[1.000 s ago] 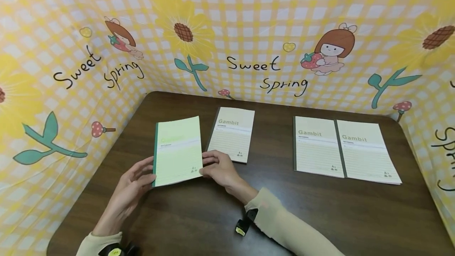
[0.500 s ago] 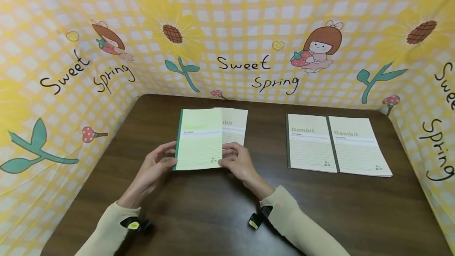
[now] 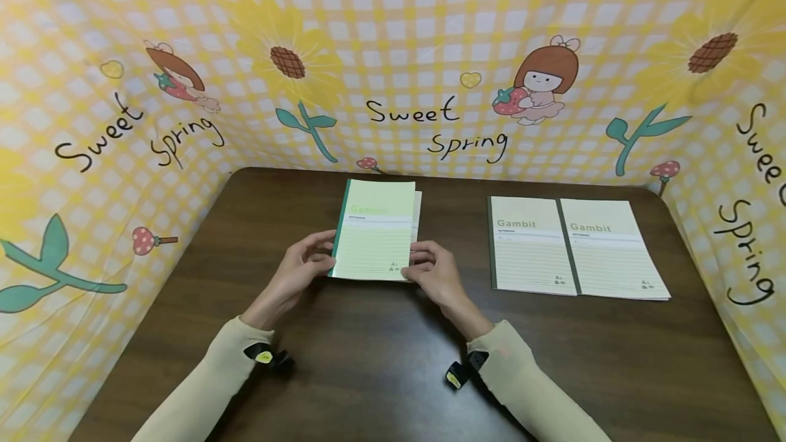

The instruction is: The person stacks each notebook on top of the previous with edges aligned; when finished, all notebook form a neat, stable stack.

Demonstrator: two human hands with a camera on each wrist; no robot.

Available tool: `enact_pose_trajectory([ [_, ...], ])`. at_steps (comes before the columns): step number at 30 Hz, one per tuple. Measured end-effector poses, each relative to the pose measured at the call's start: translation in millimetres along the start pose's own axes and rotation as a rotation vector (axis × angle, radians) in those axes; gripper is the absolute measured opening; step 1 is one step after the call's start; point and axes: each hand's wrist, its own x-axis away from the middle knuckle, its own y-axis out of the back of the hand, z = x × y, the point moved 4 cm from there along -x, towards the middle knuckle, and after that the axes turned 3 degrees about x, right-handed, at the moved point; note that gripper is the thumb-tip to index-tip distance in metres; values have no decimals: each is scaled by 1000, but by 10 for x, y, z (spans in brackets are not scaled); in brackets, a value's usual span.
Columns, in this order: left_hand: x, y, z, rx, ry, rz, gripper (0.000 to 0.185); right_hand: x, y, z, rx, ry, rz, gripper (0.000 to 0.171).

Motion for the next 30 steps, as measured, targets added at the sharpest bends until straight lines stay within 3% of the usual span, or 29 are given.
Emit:
enact_pose_trajectory([
  [11,-144,-91,48,-75,1,-4,55,-27,68,-109,72,-1,-20,47],
  [30,-170,-131,50,-189,2,3,53,-40,111,-187,203,23,-60,50],
])
